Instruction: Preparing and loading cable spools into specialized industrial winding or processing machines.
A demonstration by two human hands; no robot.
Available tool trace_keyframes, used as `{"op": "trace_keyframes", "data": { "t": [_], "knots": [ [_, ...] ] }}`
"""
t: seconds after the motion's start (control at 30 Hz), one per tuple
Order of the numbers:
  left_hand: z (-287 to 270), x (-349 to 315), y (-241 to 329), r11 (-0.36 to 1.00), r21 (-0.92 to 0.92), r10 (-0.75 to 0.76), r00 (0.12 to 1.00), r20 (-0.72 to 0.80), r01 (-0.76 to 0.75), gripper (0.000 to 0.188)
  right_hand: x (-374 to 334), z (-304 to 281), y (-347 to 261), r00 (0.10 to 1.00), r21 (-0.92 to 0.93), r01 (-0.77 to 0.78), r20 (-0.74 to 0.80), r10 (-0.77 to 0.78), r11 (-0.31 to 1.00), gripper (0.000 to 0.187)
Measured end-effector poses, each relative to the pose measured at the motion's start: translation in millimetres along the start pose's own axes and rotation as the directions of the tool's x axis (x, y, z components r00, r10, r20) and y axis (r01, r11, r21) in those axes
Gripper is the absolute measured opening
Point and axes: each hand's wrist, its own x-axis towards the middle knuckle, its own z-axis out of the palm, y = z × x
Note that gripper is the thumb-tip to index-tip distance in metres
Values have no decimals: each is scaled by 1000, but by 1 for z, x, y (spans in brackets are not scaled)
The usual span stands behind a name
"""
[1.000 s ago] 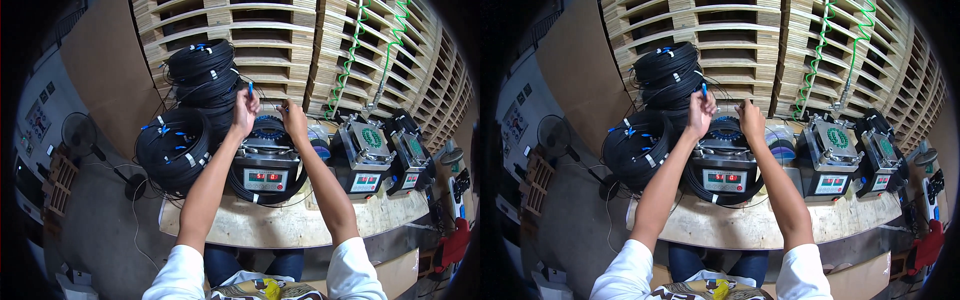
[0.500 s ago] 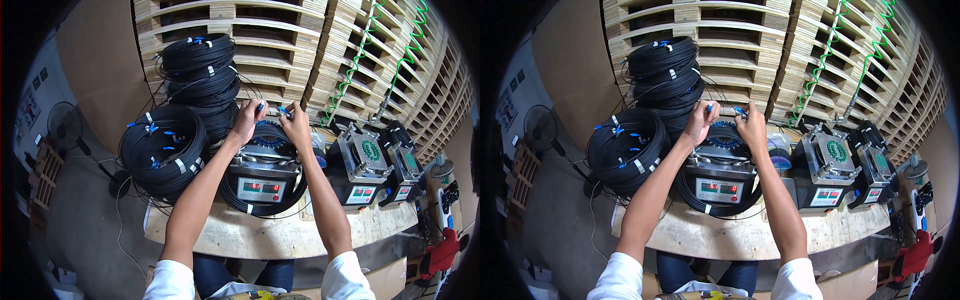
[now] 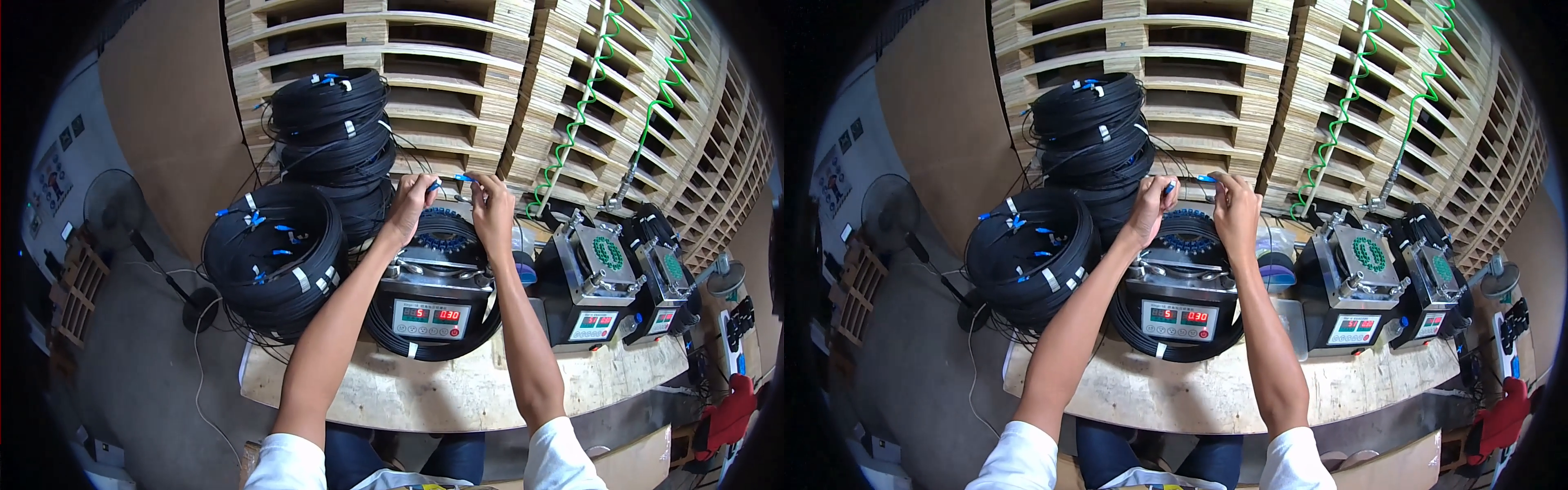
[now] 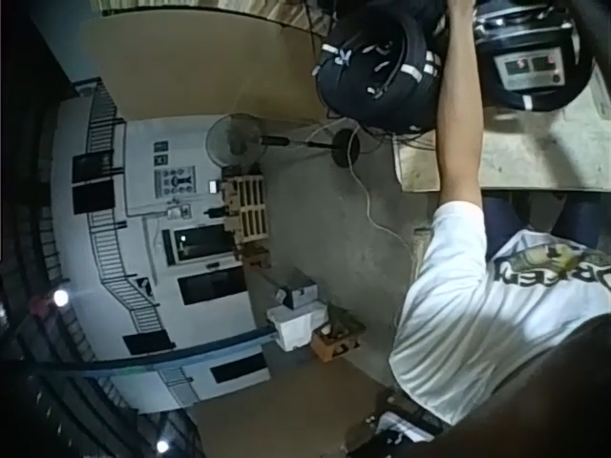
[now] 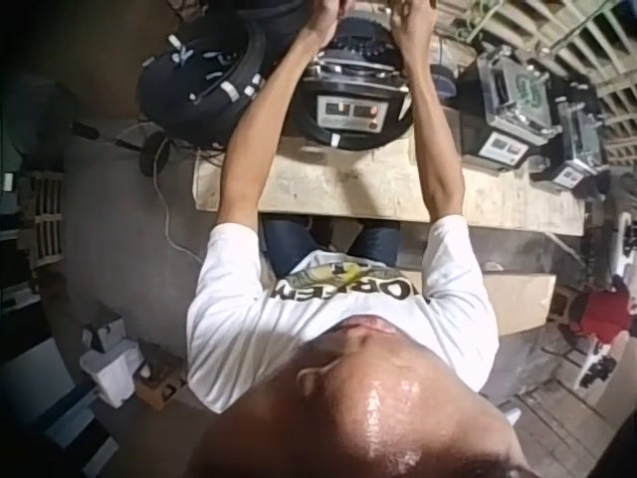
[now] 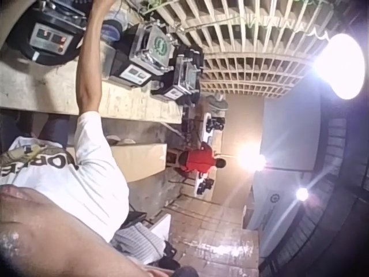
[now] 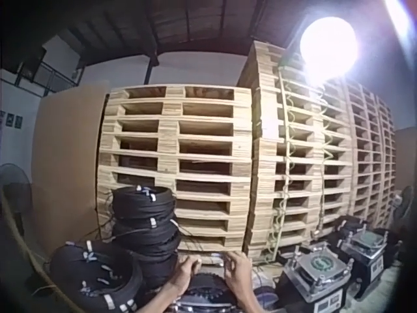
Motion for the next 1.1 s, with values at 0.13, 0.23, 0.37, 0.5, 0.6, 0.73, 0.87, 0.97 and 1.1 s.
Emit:
{"op": "trace_keyframes", "data": {
  "t": [0.13,0.23,0.37,0.5,0.6,0.73,0.87,0.97,1.1],
  "knots": [
    [11,-3,5,1000,-19,-22,1000,-9,22,45,-1,-3,16,947,421,-312,73,312,852,16],
    [12,-2,5,999,-31,-7,1000,-10,6,45,-4,-9,20,905,569,-410,158,395,713,27],
    [9,-3,6,999,-40,-13,1000,10,14,45,-5,-7,24,917,693,-371,171,360,618,32],
    [6,-1,5,999,-36,-19,999,28,20,45,-6,-6,26,929,714,-354,191,318,604,32],
    [9,-1,6,999,-32,-12,999,50,13,46,-5,-9,22,924,693,-370,203,324,619,31],
    [7,-2,6,1000,-22,-6,1000,23,7,46,-5,-8,14,911,673,-394,198,362,625,30],
    [12,-3,8,999,-10,-46,999,-17,46,44,-7,-9,19,911,674,-395,196,364,625,31],
    [15,-3,12,995,-74,-74,997,-20,72,41,-5,-14,28,921,674,-374,191,339,637,31],
    [9,0,14,997,-72,7,999,-31,-9,40,-2,-10,14,900,566,-421,164,404,709,26]
  ]
}}
